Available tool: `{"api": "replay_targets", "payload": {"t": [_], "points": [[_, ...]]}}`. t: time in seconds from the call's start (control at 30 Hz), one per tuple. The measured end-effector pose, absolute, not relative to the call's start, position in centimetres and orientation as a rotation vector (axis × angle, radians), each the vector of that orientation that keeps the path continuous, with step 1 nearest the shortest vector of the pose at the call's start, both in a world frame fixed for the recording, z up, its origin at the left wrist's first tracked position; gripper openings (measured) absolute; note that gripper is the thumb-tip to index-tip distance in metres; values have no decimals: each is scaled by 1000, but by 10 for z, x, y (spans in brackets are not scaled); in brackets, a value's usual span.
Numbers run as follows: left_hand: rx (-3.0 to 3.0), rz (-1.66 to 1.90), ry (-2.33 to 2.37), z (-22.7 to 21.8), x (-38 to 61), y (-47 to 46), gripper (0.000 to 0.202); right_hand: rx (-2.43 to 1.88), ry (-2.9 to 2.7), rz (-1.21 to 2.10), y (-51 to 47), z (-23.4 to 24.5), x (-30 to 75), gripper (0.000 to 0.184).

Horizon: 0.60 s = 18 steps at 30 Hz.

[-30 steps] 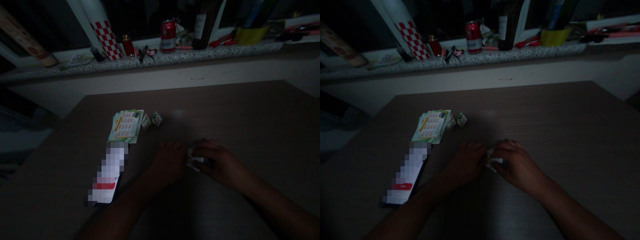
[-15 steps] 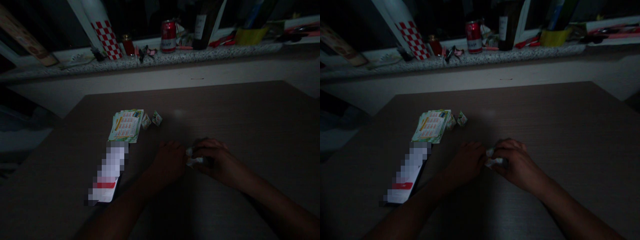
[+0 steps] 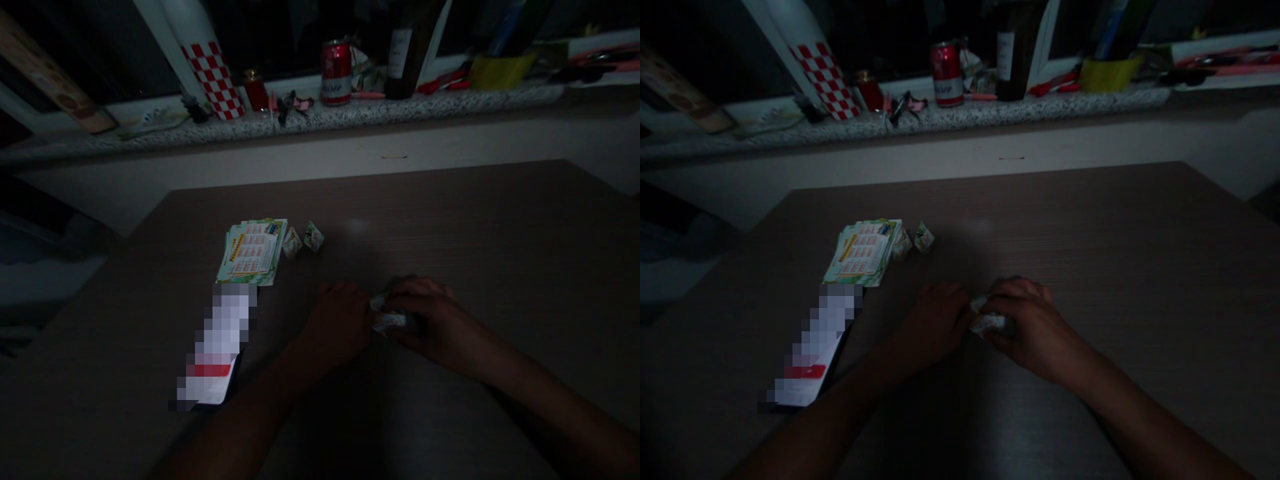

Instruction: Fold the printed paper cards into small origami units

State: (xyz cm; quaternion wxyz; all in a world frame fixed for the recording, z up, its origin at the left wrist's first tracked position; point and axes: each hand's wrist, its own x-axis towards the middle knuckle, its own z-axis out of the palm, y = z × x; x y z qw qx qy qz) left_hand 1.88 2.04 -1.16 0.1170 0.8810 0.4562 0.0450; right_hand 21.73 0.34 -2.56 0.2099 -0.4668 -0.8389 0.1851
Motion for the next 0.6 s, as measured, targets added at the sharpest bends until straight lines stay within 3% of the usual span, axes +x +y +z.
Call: {"api": "replay_targets", "payload": {"t": [0.6], "points": [[2585, 132, 1347, -12, 20, 21, 16, -1266, -2378, 444, 5, -23, 213, 32]]}}
